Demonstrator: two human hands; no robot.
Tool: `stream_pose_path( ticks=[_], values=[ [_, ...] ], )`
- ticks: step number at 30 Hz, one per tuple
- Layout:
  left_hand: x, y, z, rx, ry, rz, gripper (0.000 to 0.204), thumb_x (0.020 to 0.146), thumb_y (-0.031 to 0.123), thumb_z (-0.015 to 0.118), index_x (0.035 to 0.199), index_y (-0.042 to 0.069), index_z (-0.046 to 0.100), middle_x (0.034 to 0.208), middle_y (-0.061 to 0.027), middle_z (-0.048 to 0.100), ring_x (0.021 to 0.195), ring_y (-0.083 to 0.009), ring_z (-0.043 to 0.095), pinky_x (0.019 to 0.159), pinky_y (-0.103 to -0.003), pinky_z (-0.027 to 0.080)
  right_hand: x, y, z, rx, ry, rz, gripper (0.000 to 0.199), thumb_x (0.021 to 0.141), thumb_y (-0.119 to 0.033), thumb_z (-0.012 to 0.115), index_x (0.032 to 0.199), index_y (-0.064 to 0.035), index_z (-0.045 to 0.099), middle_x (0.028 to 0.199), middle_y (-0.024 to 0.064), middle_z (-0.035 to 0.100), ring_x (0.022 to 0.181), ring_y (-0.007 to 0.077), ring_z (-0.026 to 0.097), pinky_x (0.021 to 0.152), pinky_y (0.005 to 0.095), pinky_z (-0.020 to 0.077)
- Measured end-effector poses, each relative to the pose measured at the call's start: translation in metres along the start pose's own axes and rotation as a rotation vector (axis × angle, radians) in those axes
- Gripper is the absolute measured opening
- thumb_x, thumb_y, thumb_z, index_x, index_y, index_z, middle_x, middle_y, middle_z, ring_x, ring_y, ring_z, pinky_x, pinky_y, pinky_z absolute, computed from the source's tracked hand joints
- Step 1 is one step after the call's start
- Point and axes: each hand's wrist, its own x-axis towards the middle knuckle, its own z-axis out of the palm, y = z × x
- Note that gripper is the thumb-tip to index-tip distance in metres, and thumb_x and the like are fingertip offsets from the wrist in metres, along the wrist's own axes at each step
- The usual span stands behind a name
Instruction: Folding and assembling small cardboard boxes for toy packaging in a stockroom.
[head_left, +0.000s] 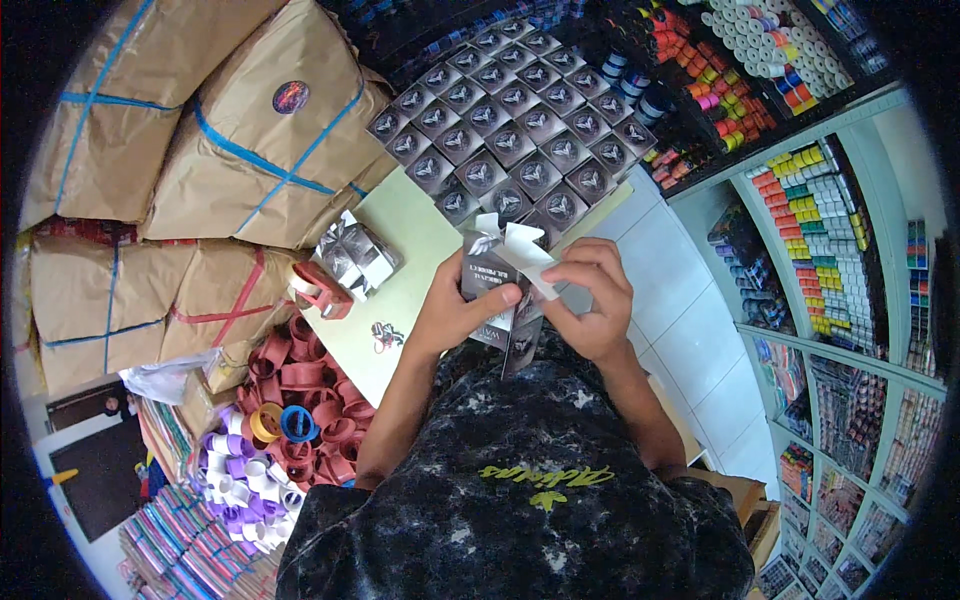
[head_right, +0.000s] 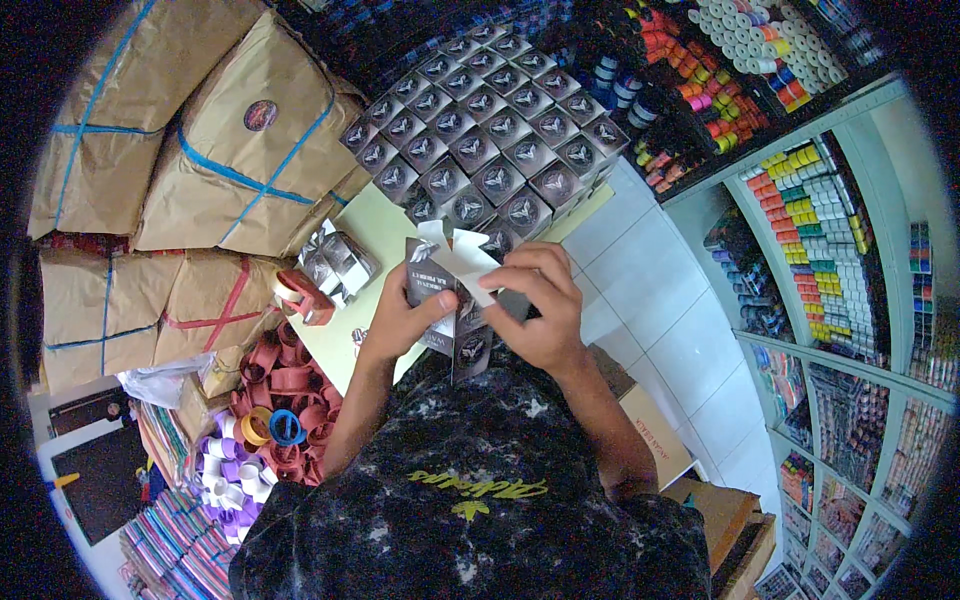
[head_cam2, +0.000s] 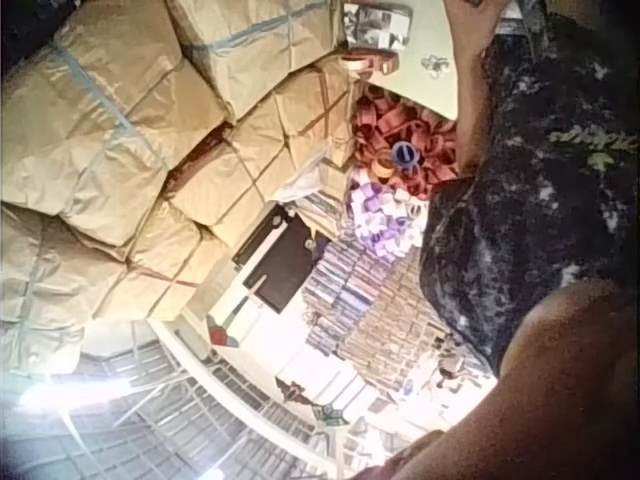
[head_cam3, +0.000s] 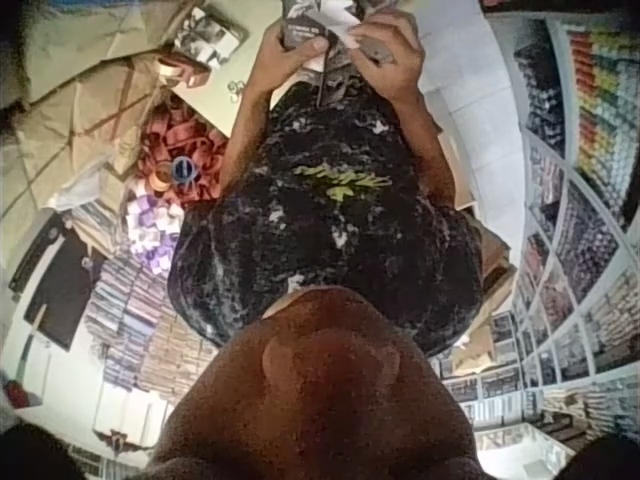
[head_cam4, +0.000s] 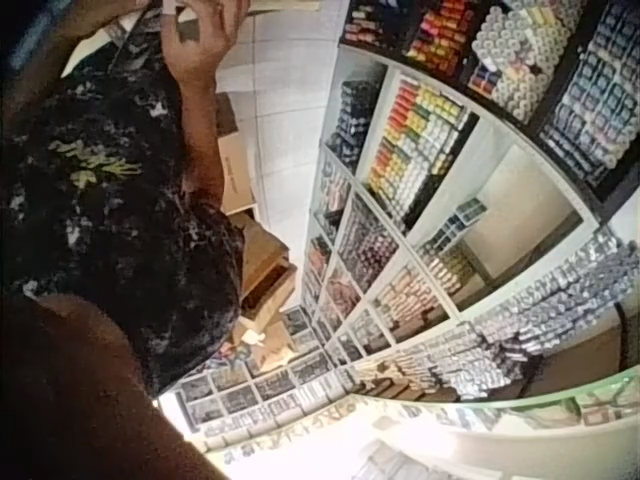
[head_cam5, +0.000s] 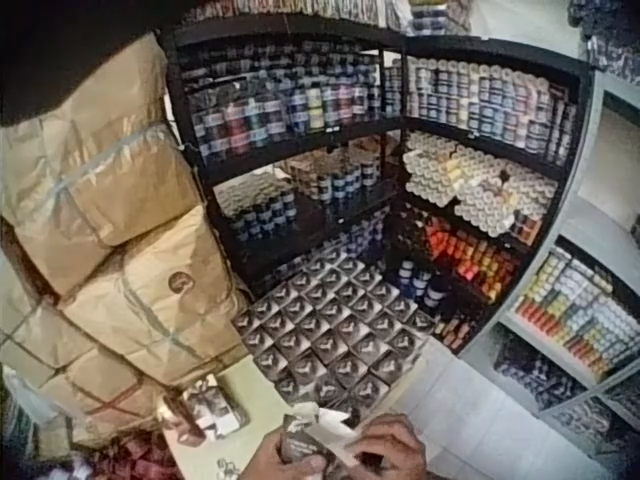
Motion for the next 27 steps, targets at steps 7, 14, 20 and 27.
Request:
stream_pose_path(
  ticks=[7,14,20,27],
  values=[
    [0.0,-0.001,-0.005,0.0,0.058,0.054,0.057,0.09,0.031,0.078,0.131,-0.002,0.056,0.11,-0.0045,0.068,0.098,-0.0117,0.063,0.088,-0.03,0.051,-0.002,0.001,0.004,-0.115,-0.111,-0.068,0.034,0.077,-0.011,0.071,0.11,-0.0096,0.077,0.108,0.0082,0.066,0.108,0.0311,0.058,0.098,0.0452,0.0466],
    [0.002,-0.004,-0.01,-0.169,-0.02,-0.094,0.071,0.09,0.009,0.059,0.154,0.005,0.029,0.138,-0.0101,0.051,0.125,-0.0184,0.049,0.105,-0.033,0.041,-0.001,0.006,0.001,0.076,-0.038,0.079,0.029,0.083,-0.013,0.071,0.111,-0.0047,0.072,0.111,0.0132,0.065,0.107,0.032,0.059,0.097,0.0424,0.0465],
    [0.005,0.016,-0.004,-0.005,-0.122,-0.005,0.074,0.09,0.004,0.066,0.153,0.006,0.027,0.131,-0.0103,0.057,0.114,-0.018,0.059,0.095,-0.032,0.049,0.012,0.002,-0.01,0.103,0.012,0.109,0.033,0.087,-0.018,0.067,0.116,-0.003,0.07,0.114,0.0166,0.068,0.112,0.0333,0.059,0.101,0.0433,0.0449],
    [0.003,0.011,0.0,-0.025,-0.216,-0.047,0.083,0.085,0.008,0.081,0.15,0.004,0.029,0.121,-0.0116,0.063,0.094,-0.0141,0.067,0.074,-0.027,0.055,0.03,-0.019,-0.013,0.118,-0.092,0.189,0.039,0.078,-0.01,0.078,0.117,-0.0043,0.07,0.111,0.0101,0.072,0.108,0.0283,0.063,0.1,0.0405,0.0455]
  ],
)
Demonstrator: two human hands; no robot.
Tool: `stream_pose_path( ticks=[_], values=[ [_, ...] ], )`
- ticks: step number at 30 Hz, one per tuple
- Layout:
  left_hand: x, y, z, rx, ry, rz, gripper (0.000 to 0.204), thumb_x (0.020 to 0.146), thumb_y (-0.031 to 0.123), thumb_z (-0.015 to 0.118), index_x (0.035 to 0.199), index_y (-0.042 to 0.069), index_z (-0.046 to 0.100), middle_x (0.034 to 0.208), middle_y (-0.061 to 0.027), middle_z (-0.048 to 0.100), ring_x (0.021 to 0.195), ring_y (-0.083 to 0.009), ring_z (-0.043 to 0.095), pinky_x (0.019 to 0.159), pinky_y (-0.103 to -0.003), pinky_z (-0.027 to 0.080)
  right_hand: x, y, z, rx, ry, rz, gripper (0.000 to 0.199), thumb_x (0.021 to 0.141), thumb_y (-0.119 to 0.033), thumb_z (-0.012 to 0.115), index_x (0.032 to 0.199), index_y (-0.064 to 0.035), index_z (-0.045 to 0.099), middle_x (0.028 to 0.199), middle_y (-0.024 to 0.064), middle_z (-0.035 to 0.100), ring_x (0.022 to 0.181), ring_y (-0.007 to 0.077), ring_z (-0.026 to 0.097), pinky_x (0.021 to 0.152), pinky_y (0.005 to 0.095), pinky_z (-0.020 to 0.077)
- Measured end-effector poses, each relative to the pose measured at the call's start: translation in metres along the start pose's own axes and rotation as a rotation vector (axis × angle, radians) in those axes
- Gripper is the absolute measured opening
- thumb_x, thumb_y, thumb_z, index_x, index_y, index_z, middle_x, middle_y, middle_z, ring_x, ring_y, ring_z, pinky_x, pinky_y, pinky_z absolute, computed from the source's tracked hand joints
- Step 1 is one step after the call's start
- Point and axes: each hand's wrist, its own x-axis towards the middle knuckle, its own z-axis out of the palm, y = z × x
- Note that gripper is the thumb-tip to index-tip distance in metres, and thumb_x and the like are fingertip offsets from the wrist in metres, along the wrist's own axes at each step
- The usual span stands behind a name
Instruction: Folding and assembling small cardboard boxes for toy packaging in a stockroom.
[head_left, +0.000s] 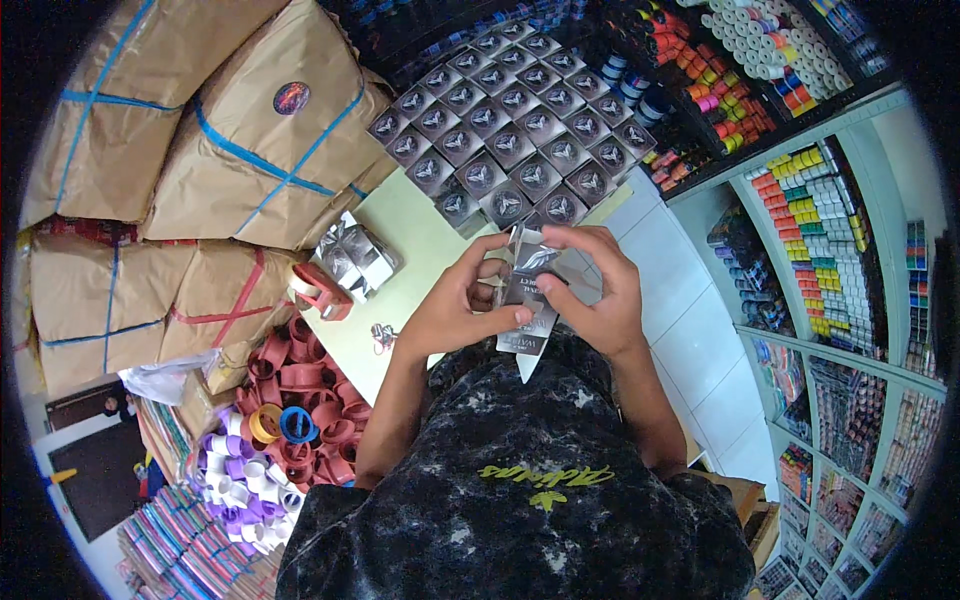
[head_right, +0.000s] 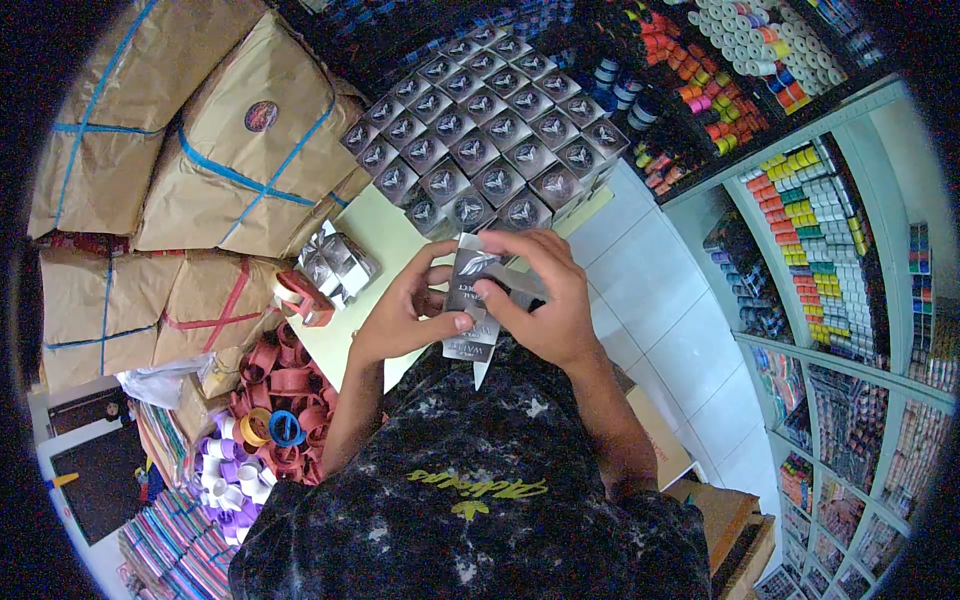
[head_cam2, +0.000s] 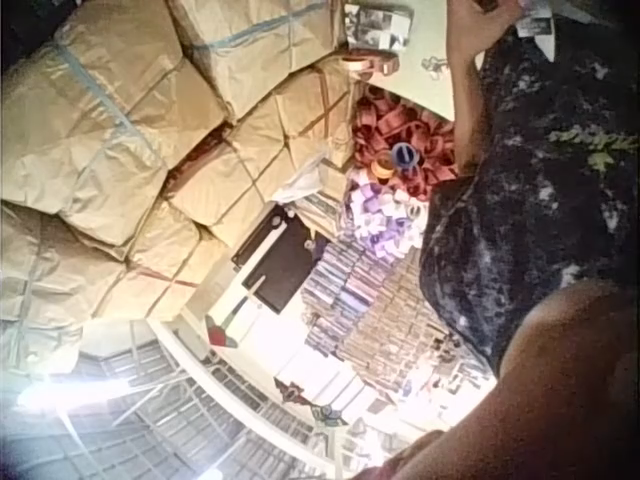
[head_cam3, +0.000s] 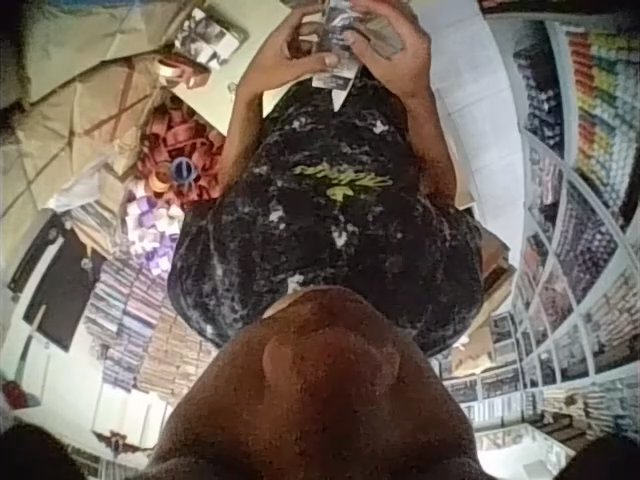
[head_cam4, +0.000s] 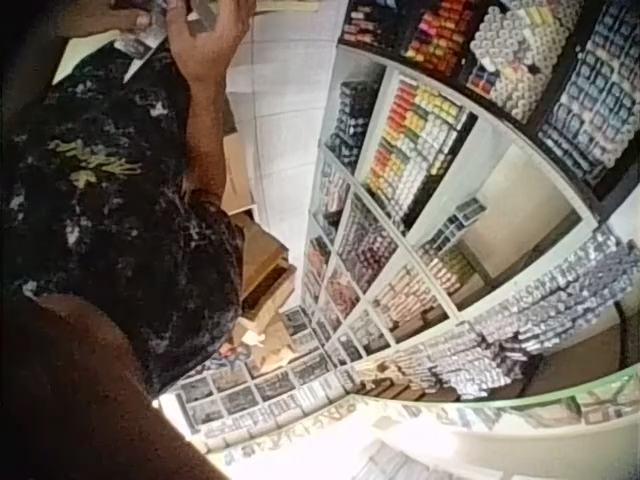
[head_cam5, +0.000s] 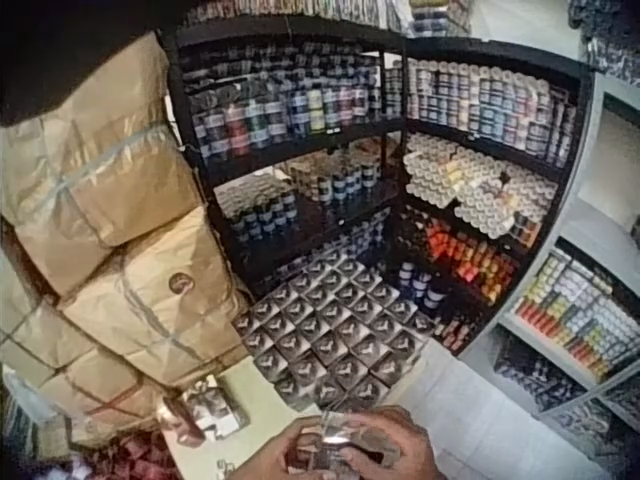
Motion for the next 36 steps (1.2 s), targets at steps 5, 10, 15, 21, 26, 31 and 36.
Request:
stream_pose_path(
  ticks=[5,10,15,21,26,31,36],
  values=[
    [0.001,0.007,0.002,0.078,0.055,-0.061,0.082,0.083,0.004,0.082,0.149,0.004,0.033,0.122,-0.0141,0.064,0.096,-0.017,0.069,0.073,-0.028,0.059,-0.006,0.005,0.004,-0.074,0.027,-0.03,0.032,0.077,-0.005,0.079,0.108,-0.0081,0.072,0.105,0.0091,0.071,0.103,0.0285,0.064,0.095,0.04,0.0479],
    [-0.001,0.011,0.003,0.036,0.072,-0.061,0.082,0.083,0.003,0.081,0.149,0.002,0.033,0.118,-0.0138,0.066,0.093,-0.0171,0.07,0.073,-0.028,0.06,-0.007,0.0,0.005,-0.162,0.03,-0.191,0.026,0.075,0.0,0.077,0.101,-0.007,0.074,0.103,0.0087,0.072,0.102,0.0289,0.064,0.092,0.0405,0.0494],
    [0.001,-0.002,0.001,-0.073,0.119,0.016,0.082,0.081,0.009,0.085,0.146,0.001,0.036,0.114,-0.013,0.069,0.084,-0.0115,0.069,0.064,-0.022,0.055,-0.01,-0.003,0.006,-0.22,-0.021,-0.346,0.023,0.074,-0.001,0.072,0.095,-0.0085,0.079,0.104,0.0058,0.073,0.104,0.0281,0.063,0.099,0.0446,0.0457],
    [-0.001,0.001,-0.003,-0.037,0.104,0.031,0.079,0.084,0.006,0.082,0.147,0.001,0.035,0.115,-0.0146,0.068,0.086,-0.0133,0.07,0.066,-0.023,0.056,-0.019,-0.001,0.003,-0.324,-0.1,-0.294,0.027,0.089,-0.023,0.061,0.103,-0.0106,0.08,0.11,0.0063,0.075,0.11,0.0269,0.065,0.111,0.0504,0.0319],
    [-0.002,-0.002,-0.002,-0.088,0.157,0.012,0.085,0.082,0.006,0.084,0.149,0.003,0.032,0.119,-0.015,0.067,0.091,-0.0158,0.071,0.07,-0.026,0.058,-0.02,-0.002,-0.001,-0.043,-0.095,-0.161,0.044,0.098,-0.031,0.048,0.117,0.0003,0.072,0.115,0.0141,0.074,0.118,0.0301,0.064,0.115,0.0549,0.0247],
    [-0.002,0.006,0.002,-0.038,0.103,0.037,0.092,0.079,0.006,0.086,0.152,0.004,0.031,0.126,-0.0139,0.064,0.107,-0.0191,0.067,0.091,-0.034,0.054,-0.023,0.0,0.004,0.24,0.197,-0.012,0.036,0.096,-0.02,0.055,0.12,0.0033,0.068,0.113,0.0167,0.072,0.111,0.029,0.061,0.104,0.0391,0.0416],
    [-0.003,-0.009,-0.003,0.085,0.076,0.18,0.098,0.075,0.006,0.089,0.154,0.005,0.031,0.141,-0.0142,0.055,0.131,-0.0227,0.055,0.112,-0.038,0.041,-0.016,0.0,-0.019,-0.006,-0.011,0.022,0.026,0.086,-0.015,0.068,0.11,-0.006,0.075,0.113,0.0132,0.067,0.111,0.0279,0.057,0.103,0.0401,0.0411]
  ],
)
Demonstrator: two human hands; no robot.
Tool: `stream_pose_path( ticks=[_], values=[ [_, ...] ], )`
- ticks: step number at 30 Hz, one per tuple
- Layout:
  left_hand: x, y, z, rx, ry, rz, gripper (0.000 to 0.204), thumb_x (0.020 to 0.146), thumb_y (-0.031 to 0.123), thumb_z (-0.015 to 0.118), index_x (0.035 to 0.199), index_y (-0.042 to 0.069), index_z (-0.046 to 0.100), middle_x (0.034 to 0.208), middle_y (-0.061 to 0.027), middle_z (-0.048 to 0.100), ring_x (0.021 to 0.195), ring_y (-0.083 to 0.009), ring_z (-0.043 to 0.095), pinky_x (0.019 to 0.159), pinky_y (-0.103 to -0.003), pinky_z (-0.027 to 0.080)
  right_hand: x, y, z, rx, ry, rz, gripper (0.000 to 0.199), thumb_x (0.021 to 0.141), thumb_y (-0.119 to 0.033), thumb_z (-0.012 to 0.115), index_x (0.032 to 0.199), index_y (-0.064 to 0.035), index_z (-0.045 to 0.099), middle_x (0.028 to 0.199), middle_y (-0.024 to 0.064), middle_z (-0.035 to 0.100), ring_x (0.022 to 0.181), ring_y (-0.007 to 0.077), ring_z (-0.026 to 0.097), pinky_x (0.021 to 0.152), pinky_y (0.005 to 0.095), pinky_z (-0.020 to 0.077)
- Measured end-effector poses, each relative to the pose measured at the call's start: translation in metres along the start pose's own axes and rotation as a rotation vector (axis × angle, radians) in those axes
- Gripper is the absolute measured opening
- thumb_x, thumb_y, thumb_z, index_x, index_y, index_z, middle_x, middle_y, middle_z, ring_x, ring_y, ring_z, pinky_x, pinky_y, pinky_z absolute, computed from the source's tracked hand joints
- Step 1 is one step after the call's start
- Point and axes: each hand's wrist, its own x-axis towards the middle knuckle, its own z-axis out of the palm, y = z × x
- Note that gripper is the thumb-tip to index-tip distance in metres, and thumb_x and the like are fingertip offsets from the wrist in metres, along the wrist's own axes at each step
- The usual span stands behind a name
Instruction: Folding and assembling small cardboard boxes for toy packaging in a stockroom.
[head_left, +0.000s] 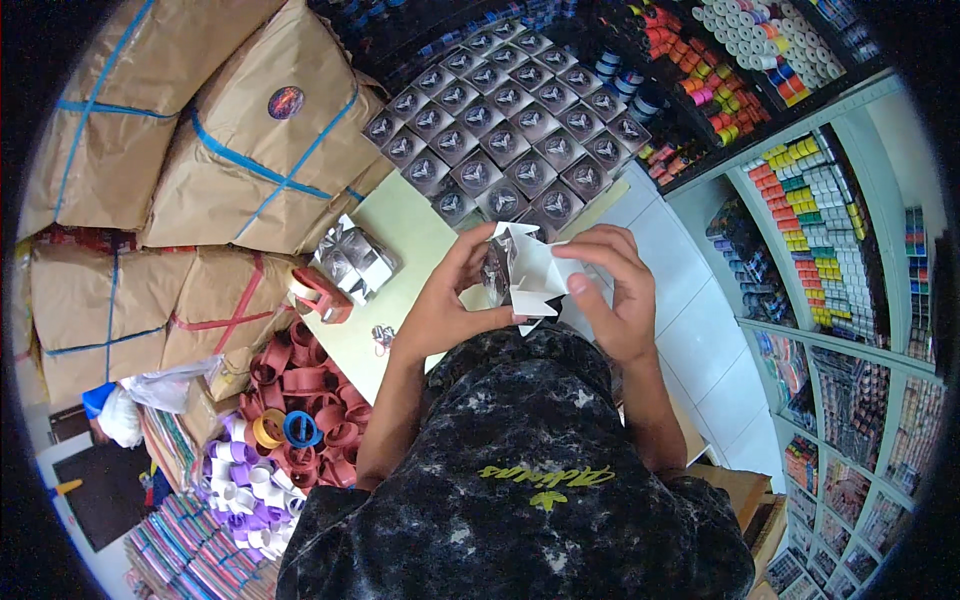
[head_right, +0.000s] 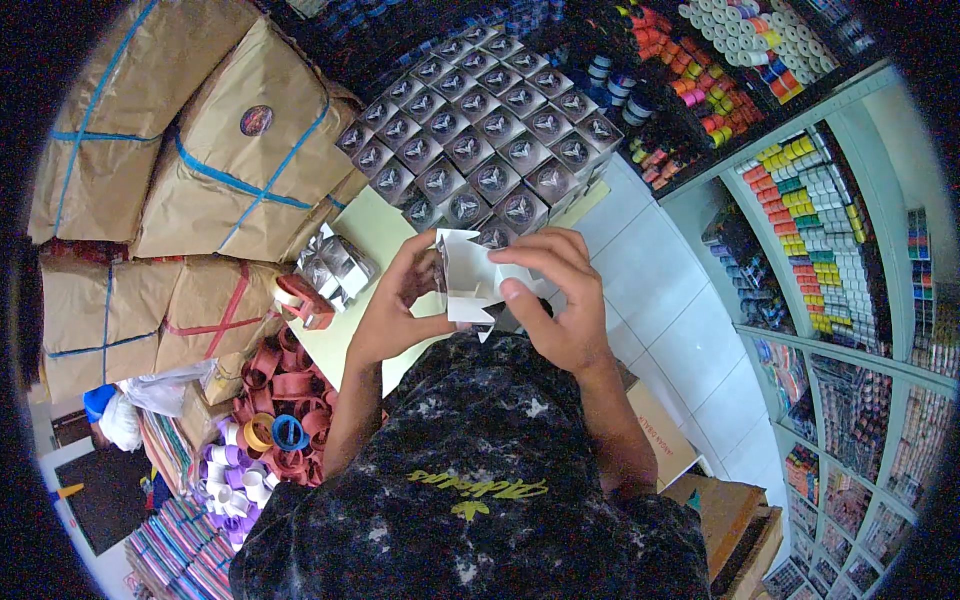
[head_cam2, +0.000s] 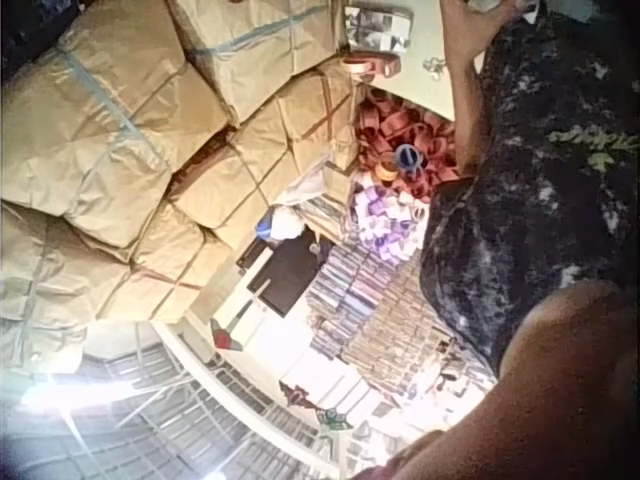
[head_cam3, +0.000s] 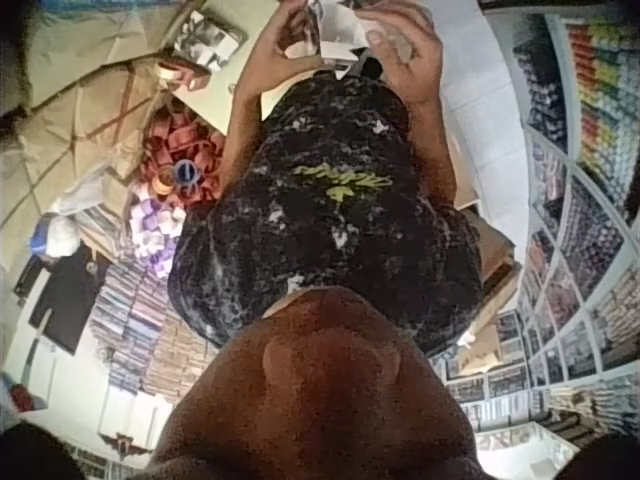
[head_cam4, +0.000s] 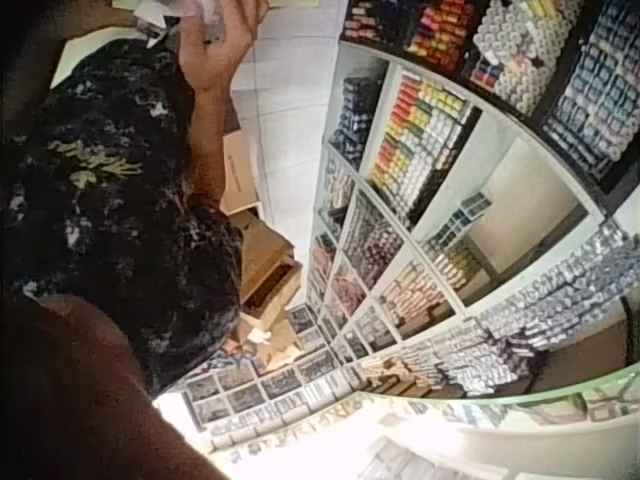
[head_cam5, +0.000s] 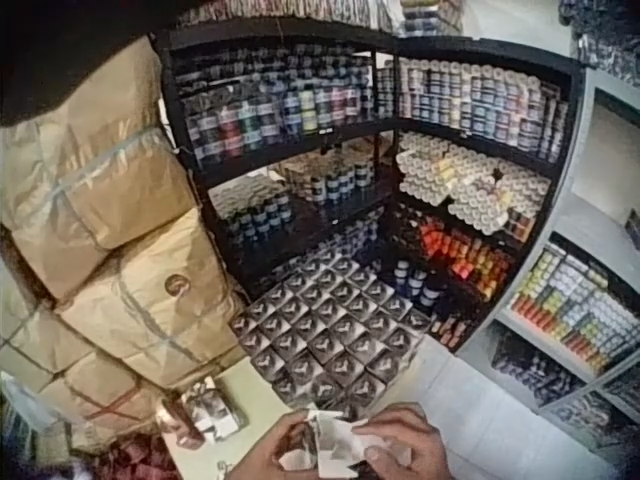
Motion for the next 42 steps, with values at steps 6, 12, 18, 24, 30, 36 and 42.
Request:
stream_pose_path(
  ticks=[6,12,18,24,30,36,42],
  values=[
    [0.002,0.004,0.0,0.064,0.02,0.076,0.095,0.071,0.004,0.088,0.151,0.003,0.037,0.145,-0.0117,0.051,0.137,-0.0219,0.048,0.114,-0.038,0.038,0.004,-0.018,-0.008,-0.279,-0.232,0.005,0.018,0.079,-0.021,0.079,0.096,-0.015,0.079,0.13,0.0096,0.055,0.129,0.0324,0.041,0.112,0.0455,0.0285],
    [0.006,0.013,-0.002,0.17,-0.061,0.041,0.096,0.071,0.006,0.09,0.15,0.003,0.036,0.148,-0.0125,0.048,0.137,-0.0253,0.049,0.116,-0.043,0.037,0.004,-0.018,-0.003,-0.198,-0.256,0.05,0.01,0.078,-0.017,0.08,0.085,-0.0116,0.075,0.132,0.0099,0.054,0.133,0.0337,0.036,0.115,0.0468,0.0235],
    [0.006,0.014,0.002,0.122,-0.022,0.04,0.089,0.071,0.005,0.088,0.148,0.003,0.043,0.139,-0.0109,0.057,0.13,-0.0202,0.053,0.111,-0.037,0.041,0.0,-0.009,0.001,-0.268,-0.206,0.026,0.009,0.08,-0.017,0.079,0.085,-0.0109,0.074,0.128,0.0074,0.056,0.133,0.033,0.038,0.115,0.0461,0.0238],
    [0.007,0.01,-0.006,-0.009,-0.002,0.047,0.09,0.069,0.0,0.084,0.147,0.003,0.039,0.136,-0.0118,0.056,0.127,-0.0194,0.054,0.113,-0.035,0.036,0.006,-0.013,0.0,-0.172,-0.153,-0.026,0.012,0.083,-0.014,0.078,0.093,-0.0089,0.073,0.126,0.0099,0.058,0.129,0.0303,0.047,0.112,0.0437,0.0319],
    [0.008,0.006,-0.014,-0.078,-0.127,0.077,0.081,0.071,0.003,0.087,0.142,-0.001,0.048,0.141,-0.0122,0.054,0.136,-0.0219,0.049,0.118,-0.038,0.032,0.01,0.003,0.008,0.482,-0.007,0.376,0.028,0.093,-0.006,0.07,0.119,-0.0034,0.061,0.12,0.0094,0.064,0.11,0.0171,0.061,0.097,0.0328,0.0473],
    [0.005,-0.003,-0.014,-0.334,-0.214,0.041,0.085,0.074,0.003,0.088,0.147,-0.006,0.044,0.147,-0.016,0.052,0.136,-0.0241,0.05,0.118,-0.04,0.035,0.007,0.017,0.01,0.617,0.005,0.473,0.026,0.096,-0.004,0.067,0.121,-0.0031,0.059,0.097,0.0045,0.07,0.083,0.0097,0.064,0.075,0.025,0.0507],
    [0.006,0.004,-0.013,-0.345,-0.198,0.018,0.086,0.072,0.003,0.089,0.146,-0.006,0.045,0.146,-0.0159,0.052,0.135,-0.0237,0.052,0.116,-0.04,0.036,0.008,0.012,0.014,0.327,0.047,0.36,0.017,0.093,-0.008,0.072,0.107,-0.0007,0.073,0.096,0.0066,0.069,0.087,0.0124,0.064,0.077,0.0268,0.0506]
  ],
)
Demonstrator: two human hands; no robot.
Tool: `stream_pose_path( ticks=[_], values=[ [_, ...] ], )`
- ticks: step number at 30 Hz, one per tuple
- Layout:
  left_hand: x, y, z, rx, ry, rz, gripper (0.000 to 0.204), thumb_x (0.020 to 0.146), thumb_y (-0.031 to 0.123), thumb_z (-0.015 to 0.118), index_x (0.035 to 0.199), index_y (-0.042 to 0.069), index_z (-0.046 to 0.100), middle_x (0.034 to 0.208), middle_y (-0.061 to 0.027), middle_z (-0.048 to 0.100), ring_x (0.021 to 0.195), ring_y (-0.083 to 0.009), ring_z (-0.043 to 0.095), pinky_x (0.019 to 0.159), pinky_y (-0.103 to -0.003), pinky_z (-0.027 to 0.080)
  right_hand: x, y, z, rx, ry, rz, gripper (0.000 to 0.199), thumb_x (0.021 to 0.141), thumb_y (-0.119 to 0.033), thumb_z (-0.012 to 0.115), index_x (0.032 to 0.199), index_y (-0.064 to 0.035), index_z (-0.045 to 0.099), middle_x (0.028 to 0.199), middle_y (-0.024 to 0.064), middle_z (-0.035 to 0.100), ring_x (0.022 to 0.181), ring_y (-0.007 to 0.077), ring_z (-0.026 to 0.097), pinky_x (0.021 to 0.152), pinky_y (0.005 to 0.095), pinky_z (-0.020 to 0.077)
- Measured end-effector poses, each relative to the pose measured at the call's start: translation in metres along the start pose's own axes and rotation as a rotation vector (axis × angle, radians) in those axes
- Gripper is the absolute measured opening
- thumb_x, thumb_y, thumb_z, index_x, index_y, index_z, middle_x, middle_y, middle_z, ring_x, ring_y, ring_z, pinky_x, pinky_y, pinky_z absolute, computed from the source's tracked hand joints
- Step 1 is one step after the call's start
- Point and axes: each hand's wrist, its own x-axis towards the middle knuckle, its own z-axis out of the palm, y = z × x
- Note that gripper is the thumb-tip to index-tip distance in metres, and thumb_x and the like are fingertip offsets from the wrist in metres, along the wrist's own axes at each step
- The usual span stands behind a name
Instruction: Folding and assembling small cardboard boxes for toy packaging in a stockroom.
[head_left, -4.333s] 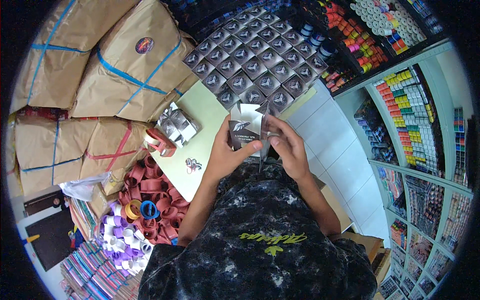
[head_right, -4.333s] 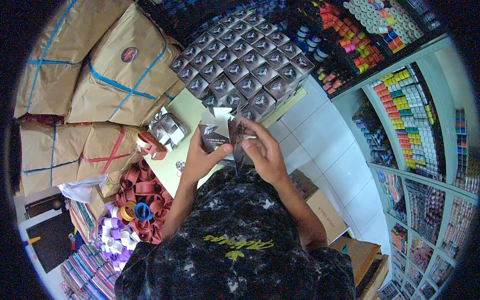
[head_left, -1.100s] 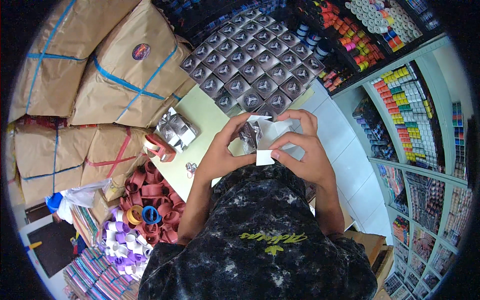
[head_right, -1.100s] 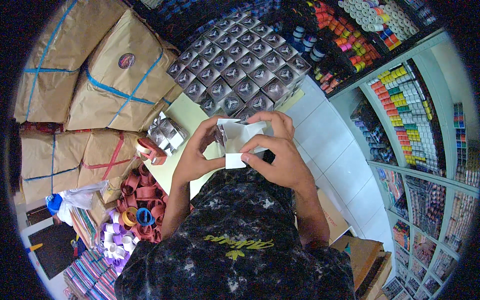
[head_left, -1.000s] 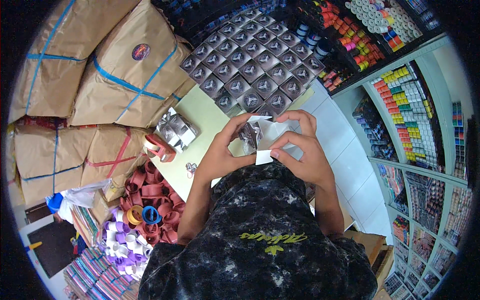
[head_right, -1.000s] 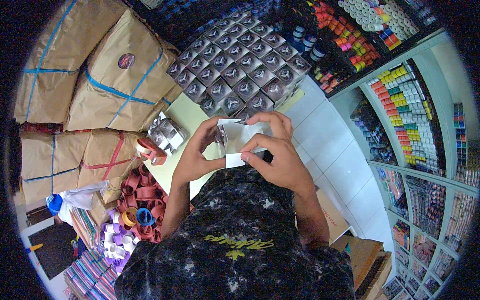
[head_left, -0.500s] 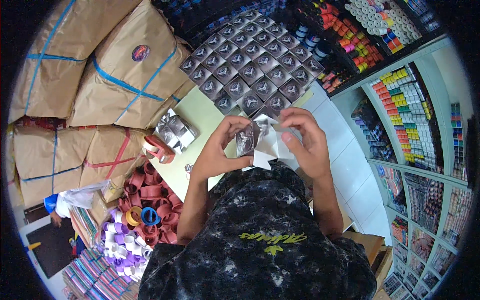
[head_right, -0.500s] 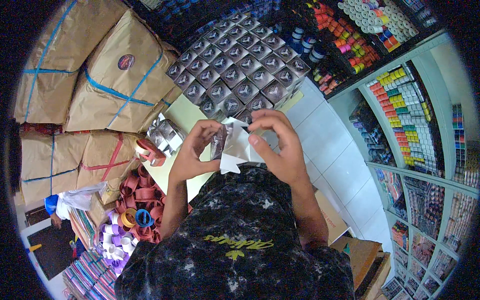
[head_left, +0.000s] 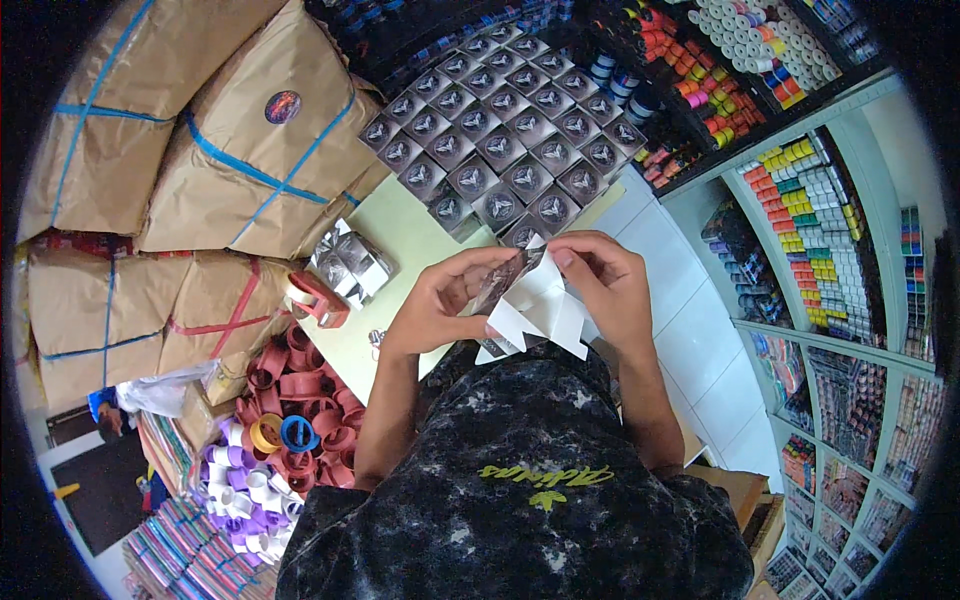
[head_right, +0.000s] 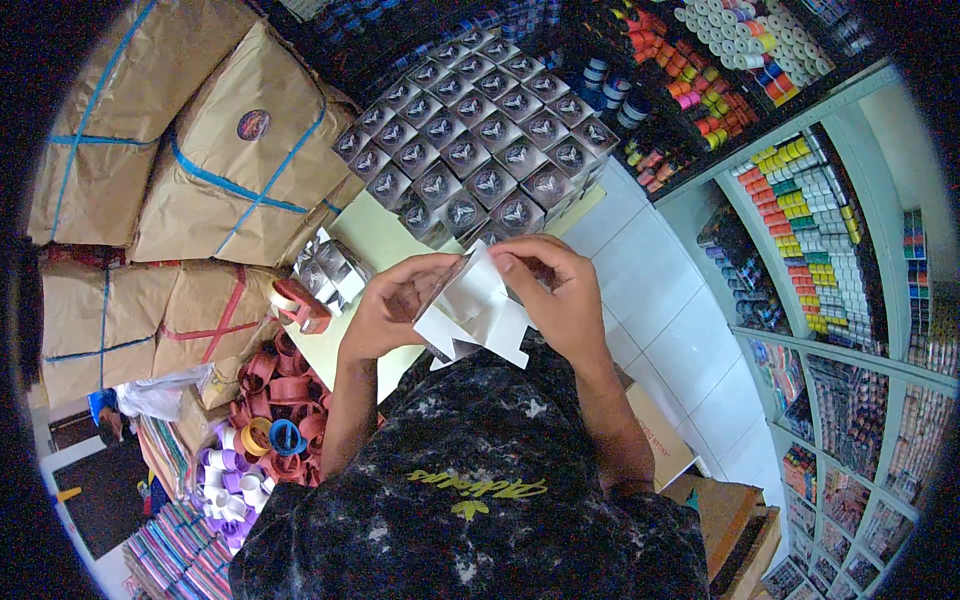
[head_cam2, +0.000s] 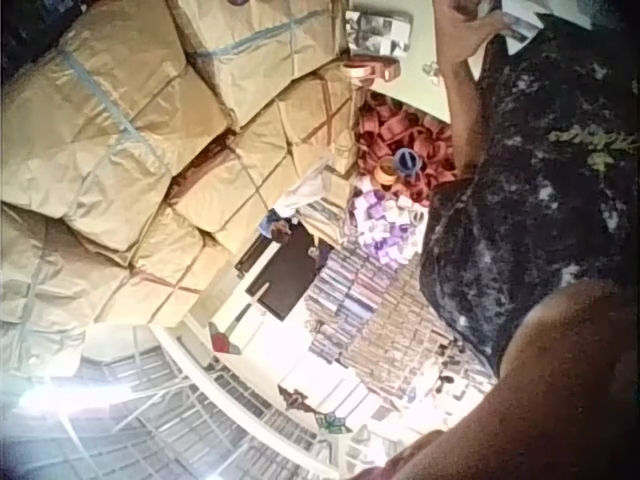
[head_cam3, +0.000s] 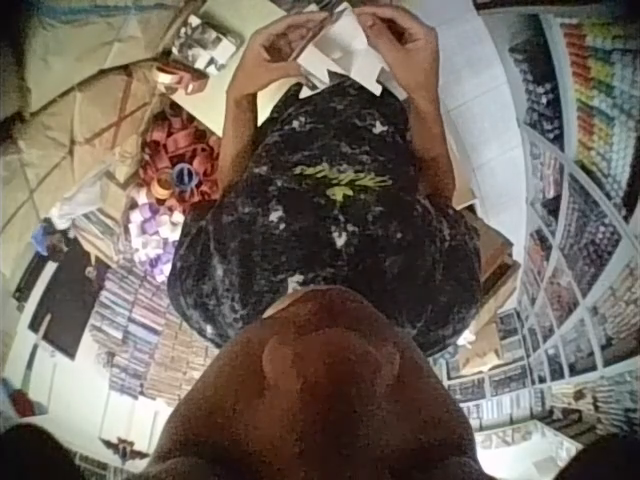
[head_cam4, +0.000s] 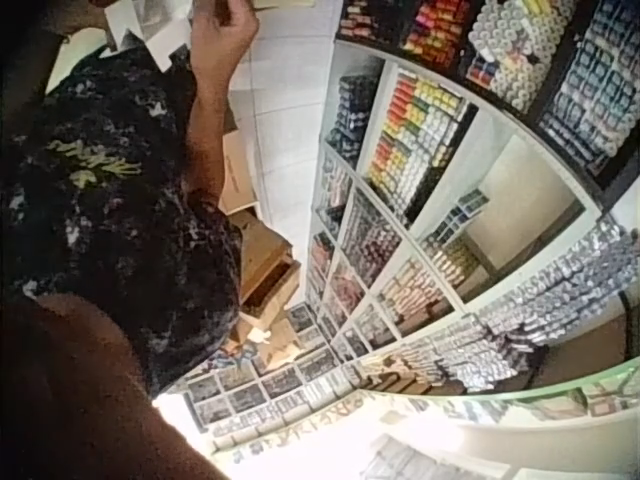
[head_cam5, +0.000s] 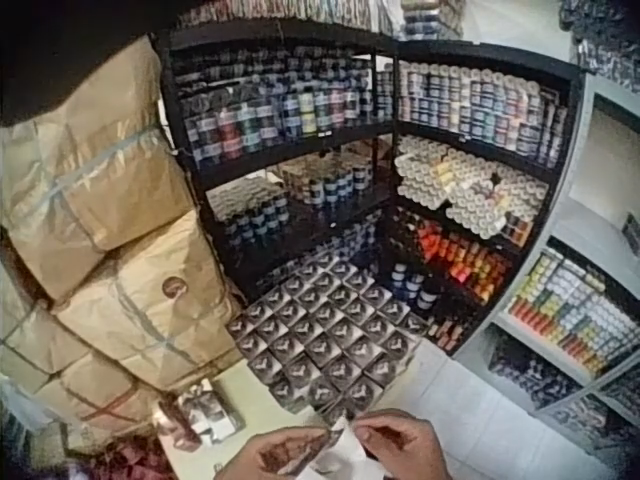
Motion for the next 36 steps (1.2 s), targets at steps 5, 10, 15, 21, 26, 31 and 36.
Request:
stream_pose_path(
  ticks=[5,10,15,21,26,31,36],
  values=[
    [0.001,0.004,0.002,0.151,0.03,0.018,0.081,0.071,0.001,0.09,0.143,-0.001,0.053,0.14,-0.0118,0.054,0.13,-0.0214,0.052,0.113,-0.036,0.038,-0.005,-0.022,-0.008,-0.44,-0.043,-0.159,0.025,0.082,-0.01,0.082,0.103,0.0014,0.076,0.104,0.011,0.067,0.095,0.0177,0.065,0.083,0.0305,0.0507],
    [0.004,0.012,0.014,0.337,0.017,0.038,0.076,0.069,0.003,0.091,0.139,0.004,0.06,0.132,-0.0079,0.053,0.127,-0.0191,0.051,0.111,-0.034,0.039,-0.006,-0.023,-0.013,-0.564,-0.121,-0.092,0.026,0.073,-0.005,0.081,0.098,0.0006,0.077,0.1,0.0118,0.069,0.095,0.0228,0.068,0.082,0.0321,0.0514],
    [0.003,0.007,0.02,0.254,0.068,-0.034,0.079,0.068,0.003,0.092,0.14,0.004,0.059,0.132,-0.0069,0.052,0.128,-0.0199,0.052,0.113,-0.034,0.04,-0.008,-0.025,-0.013,-0.651,-0.128,-0.096,0.024,0.071,-0.003,0.076,0.095,0.0004,0.077,0.094,0.0127,0.071,0.089,0.0271,0.07,0.08,0.0338,0.0528],
    [0.004,0.002,0.015,0.248,0.061,-0.018,0.077,0.068,0.003,0.093,0.137,0.003,0.058,0.134,-0.0071,0.053,0.13,-0.0197,0.052,0.112,-0.036,0.042,-0.01,-0.014,-0.016,-0.65,-0.136,-0.192,0.022,0.072,-0.001,0.073,0.094,0.0003,0.076,0.091,0.0138,0.073,0.086,0.0279,0.07,0.076,0.0341,0.0529],
    [0.0,-0.004,0.006,0.159,0.034,-0.027,0.078,0.07,0.004,0.092,0.137,0.001,0.054,0.137,-0.0087,0.054,0.127,-0.0196,0.055,0.11,-0.036,0.043,-0.01,-0.019,-0.014,-0.517,-0.18,-0.102,0.017,0.076,-0.001,0.072,0.092,0.0023,0.075,0.088,0.0131,0.072,0.082,0.0239,0.069,0.074,0.0319,0.0514],
    [0.002,-0.003,0.005,0.088,0.045,-0.035,0.056,0.091,0.014,0.077,0.138,-0.002,0.053,0.136,-0.0102,0.058,0.124,-0.0192,0.056,0.107,-0.035,0.043,-0.008,-0.03,-0.009,-0.351,-0.073,-0.102,0.027,0.086,-0.007,0.073,0.112,-0.0002,0.072,0.111,0.0116,0.068,0.098,0.017,0.063,0.083,0.0295,0.0478],
    [0.002,-0.004,0.003,0.219,-0.011,-0.063,0.053,0.097,0.03,0.068,0.137,-0.003,0.056,0.133,-0.0104,0.06,0.121,-0.0178,0.058,0.102,-0.034,0.046,-0.005,-0.026,-0.01,-0.336,-0.072,-0.343,0.03,0.088,-0.004,0.07,0.118,-0.0014,0.067,0.113,0.0109,0.065,0.106,0.0179,0.061,0.092,0.0299,0.0453]
  ],
)
